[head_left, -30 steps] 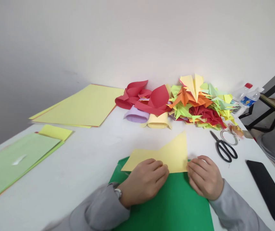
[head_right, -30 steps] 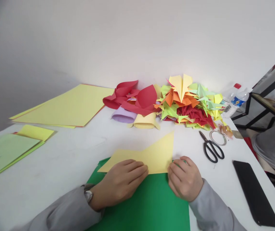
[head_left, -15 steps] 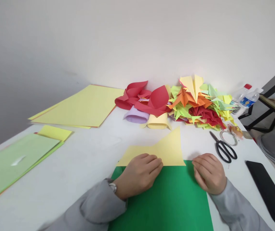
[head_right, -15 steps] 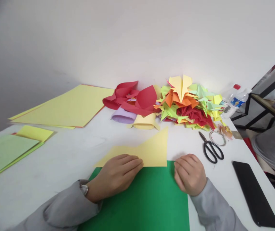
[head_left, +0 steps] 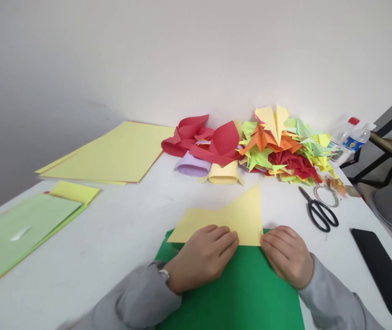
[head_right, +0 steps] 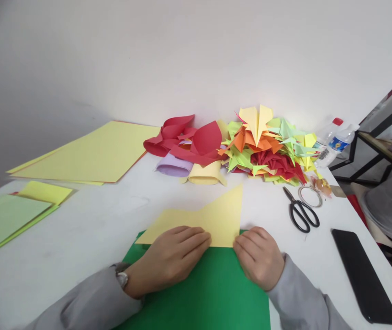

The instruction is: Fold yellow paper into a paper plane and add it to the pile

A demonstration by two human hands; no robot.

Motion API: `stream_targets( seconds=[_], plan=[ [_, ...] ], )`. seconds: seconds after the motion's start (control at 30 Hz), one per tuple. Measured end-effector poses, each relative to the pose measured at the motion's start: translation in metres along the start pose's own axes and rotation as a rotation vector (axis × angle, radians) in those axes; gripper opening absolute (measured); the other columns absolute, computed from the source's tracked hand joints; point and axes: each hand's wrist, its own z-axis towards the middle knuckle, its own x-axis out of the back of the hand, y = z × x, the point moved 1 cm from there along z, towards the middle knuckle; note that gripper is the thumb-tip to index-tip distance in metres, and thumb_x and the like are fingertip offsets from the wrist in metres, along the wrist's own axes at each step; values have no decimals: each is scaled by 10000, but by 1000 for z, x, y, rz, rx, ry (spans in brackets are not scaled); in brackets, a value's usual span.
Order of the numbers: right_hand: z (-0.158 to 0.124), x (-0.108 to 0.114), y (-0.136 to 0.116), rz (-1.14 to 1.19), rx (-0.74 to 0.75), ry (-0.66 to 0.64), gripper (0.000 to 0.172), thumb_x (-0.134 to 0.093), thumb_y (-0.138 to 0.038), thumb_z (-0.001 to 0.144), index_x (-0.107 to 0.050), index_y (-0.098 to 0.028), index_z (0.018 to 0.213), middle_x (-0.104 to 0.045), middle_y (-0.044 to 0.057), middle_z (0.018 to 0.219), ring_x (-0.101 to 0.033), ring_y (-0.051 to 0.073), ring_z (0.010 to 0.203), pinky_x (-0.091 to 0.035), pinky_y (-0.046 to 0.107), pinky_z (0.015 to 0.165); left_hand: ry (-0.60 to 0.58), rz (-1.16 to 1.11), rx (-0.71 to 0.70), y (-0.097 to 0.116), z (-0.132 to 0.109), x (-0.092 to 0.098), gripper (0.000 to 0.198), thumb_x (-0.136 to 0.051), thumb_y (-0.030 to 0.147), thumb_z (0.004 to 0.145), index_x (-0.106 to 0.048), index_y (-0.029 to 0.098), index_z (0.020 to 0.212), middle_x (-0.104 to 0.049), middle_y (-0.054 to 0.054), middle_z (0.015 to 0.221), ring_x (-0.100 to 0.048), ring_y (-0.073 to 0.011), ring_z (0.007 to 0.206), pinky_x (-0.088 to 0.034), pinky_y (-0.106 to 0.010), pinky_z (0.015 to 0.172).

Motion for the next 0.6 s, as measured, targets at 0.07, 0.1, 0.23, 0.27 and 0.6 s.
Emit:
stream_targets(
  seconds=[0.07, 0.1, 0.23, 0.27, 0.6],
  plan=[
    [-1, -4, -5, 13, 0, -10, 155, -534, -49, 869, -659, -99, 947, -721, 92, 850, -645, 183, 816, -528, 359, 749, -27, -12, -18, 8, 4, -1, 236, -382, 116, 943, -609, 151, 892, -649, -77, 816, -594, -159, 740, -499, -280, 621],
    [-2, -5, -8, 21, 8, -17, 155, -531, -55, 874, -660, -105, 946, -721, 88, 856, -645, 181, 822, -527, 363, 761, -36, -20, -32, 12, 5, -2, 233, -385, 116, 945, -605, 149, 876, -644, -77, 809, -591, -160, 739, -495, -280, 616],
    [0, -9, -17, 63, 7, -24, 179, -496, -50, 893, -661, -113, 922, -719, 79, 850, -642, 175, 827, -520, 371, 788, -40, -41, -66, 24, 7, -4, 221, -398, 113, 940, -593, 143, 841, -627, -84, 794, -580, -169, 740, -486, -295, 621],
    [1, -9, -18, 75, -1, -19, 177, -497, -48, 893, -660, -113, 916, -718, 76, 845, -640, 172, 820, -519, 366, 784, -39, -45, -63, 25, 7, -4, 221, -399, 112, 939, -591, 143, 835, -623, -83, 787, -578, -170, 738, -485, -297, 623],
    [2, -10, -21, 85, -5, -38, 169, -503, -44, 867, -649, -126, 889, -708, 66, 831, -633, 167, 815, -508, 368, 799, -45, -71, -50, 25, 5, -5, 235, -406, 116, 928, -590, 159, 789, -617, -73, 768, -573, -167, 735, -496, -310, 671]
  ],
)
